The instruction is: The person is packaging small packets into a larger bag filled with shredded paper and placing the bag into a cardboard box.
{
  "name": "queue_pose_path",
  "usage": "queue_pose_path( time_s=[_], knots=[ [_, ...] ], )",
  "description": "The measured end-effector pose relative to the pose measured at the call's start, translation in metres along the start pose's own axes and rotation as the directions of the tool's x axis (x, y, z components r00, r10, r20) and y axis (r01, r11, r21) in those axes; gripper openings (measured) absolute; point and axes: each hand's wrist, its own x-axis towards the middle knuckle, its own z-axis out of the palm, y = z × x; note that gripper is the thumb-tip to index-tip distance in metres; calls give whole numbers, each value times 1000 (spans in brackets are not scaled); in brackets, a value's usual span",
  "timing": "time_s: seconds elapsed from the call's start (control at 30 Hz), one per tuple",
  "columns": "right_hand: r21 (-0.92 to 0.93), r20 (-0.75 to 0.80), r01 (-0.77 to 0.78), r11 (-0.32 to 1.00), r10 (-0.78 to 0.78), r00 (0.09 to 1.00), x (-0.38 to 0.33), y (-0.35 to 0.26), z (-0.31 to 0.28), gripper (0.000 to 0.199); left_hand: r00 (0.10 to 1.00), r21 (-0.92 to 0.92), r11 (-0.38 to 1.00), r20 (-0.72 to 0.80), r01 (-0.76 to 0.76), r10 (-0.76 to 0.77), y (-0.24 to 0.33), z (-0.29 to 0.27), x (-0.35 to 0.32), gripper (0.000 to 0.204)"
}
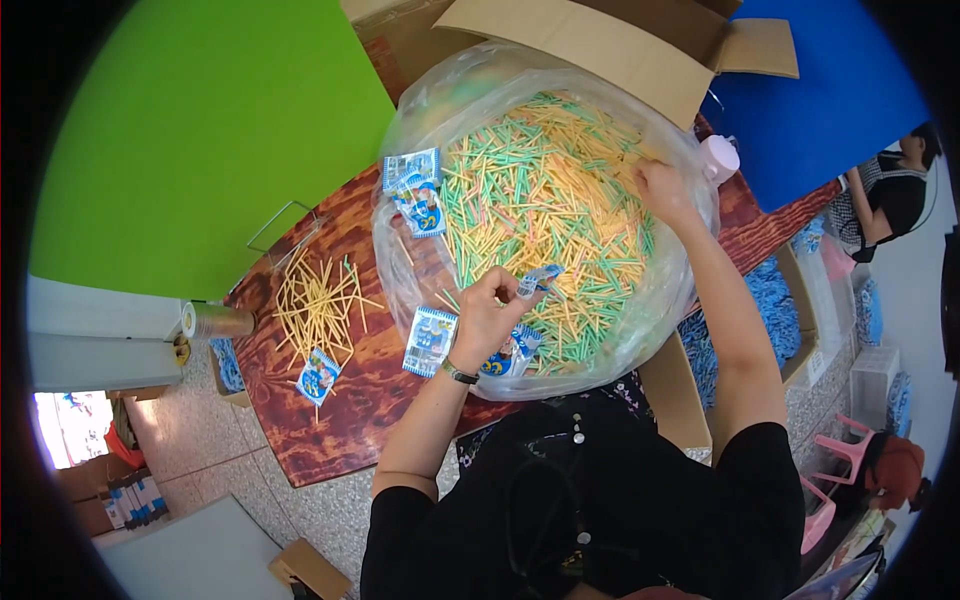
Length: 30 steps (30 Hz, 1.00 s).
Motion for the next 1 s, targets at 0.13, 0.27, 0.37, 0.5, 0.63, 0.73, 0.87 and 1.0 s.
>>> queue_pose_path(
  time_s=[0.13,0.27,0.37,0.5,0.63,0.73,0.87,1.0],
  knots=[
    [-230,73,38,972,-22,997,14,29,29,15,1000,-5,1000,12,-22,22,4,7,3,32],
    [-128,182,70,989,-46,982,20,15,27,21,999,-55,998,19,27,-26,-9,3,-1,32],
    [-183,231,105,978,-61,971,24,15,30,25,999,-96,994,24,48,-46,-9,3,1,30],
    [-205,250,105,973,-52,967,22,21,30,29,999,-47,998,-18,-31,30,-7,4,3,28],
    [-215,269,138,967,-77,960,19,31,22,24,999,-46,998,-13,-45,44,-7,0,4,27],
    [-216,218,140,966,-92,972,18,30,10,19,996,-117,990,41,82,-77,-10,-1,6,25],
    [256,191,80,963,-132,973,-3,-37,-55,16,999,-148,989,-54,-12,4,-20,-5,6,24],
    [594,402,37,803,-337,851,-25,-101,-111,16,978,42,990,-157,-134,139,-13,-7,13,24]
  ],
)
